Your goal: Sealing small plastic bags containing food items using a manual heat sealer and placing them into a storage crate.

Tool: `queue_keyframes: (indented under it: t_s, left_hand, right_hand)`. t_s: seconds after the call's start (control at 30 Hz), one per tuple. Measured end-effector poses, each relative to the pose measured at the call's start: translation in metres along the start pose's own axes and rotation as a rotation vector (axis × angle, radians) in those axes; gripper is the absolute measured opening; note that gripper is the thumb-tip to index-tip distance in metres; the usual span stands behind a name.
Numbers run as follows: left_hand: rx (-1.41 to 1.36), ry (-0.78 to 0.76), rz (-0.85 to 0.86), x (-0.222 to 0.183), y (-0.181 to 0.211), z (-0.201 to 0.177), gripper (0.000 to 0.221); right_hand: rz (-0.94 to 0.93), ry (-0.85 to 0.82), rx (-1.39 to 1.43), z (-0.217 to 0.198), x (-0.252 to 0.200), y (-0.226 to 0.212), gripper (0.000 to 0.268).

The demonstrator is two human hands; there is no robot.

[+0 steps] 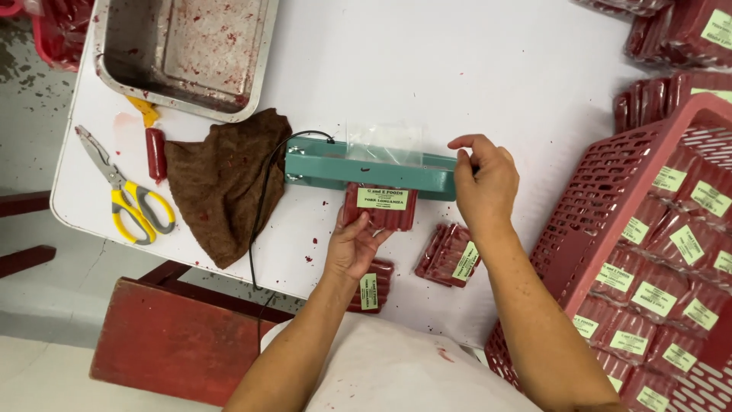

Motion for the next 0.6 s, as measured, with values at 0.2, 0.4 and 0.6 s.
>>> queue_keyframes:
  t_s: [0.2, 0.4, 0.6]
  left_hand:
    - [0.047, 0.031, 0.020, -0.004, 0.004, 0.005, 0.040]
    - [0.043, 0.058, 0.022, -0.009, 0.001, 0.019, 0.039]
    - [0.038, 0.072, 0.017, -0.002, 0.003, 0.003, 0.042]
  right_hand:
    - [0.093, 0.068, 0.120, 0.048, 0.004, 0.034, 0.023]
    - [0.012, 0.142, 0.076, 0.053, 0.005, 0.040, 0.024]
    - [0.028, 0.097, 0.095, 0.058, 0.005, 0.042, 0.025]
Point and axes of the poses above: each hand's wrist, its own x-axis towards the middle knuckle, its own z-axis out of the palm, y = z × x, the point moved 5 cm from there along x, towards the middle knuckle, and after that the axes turned 14 degrees about -x, right-handed, at the moved point
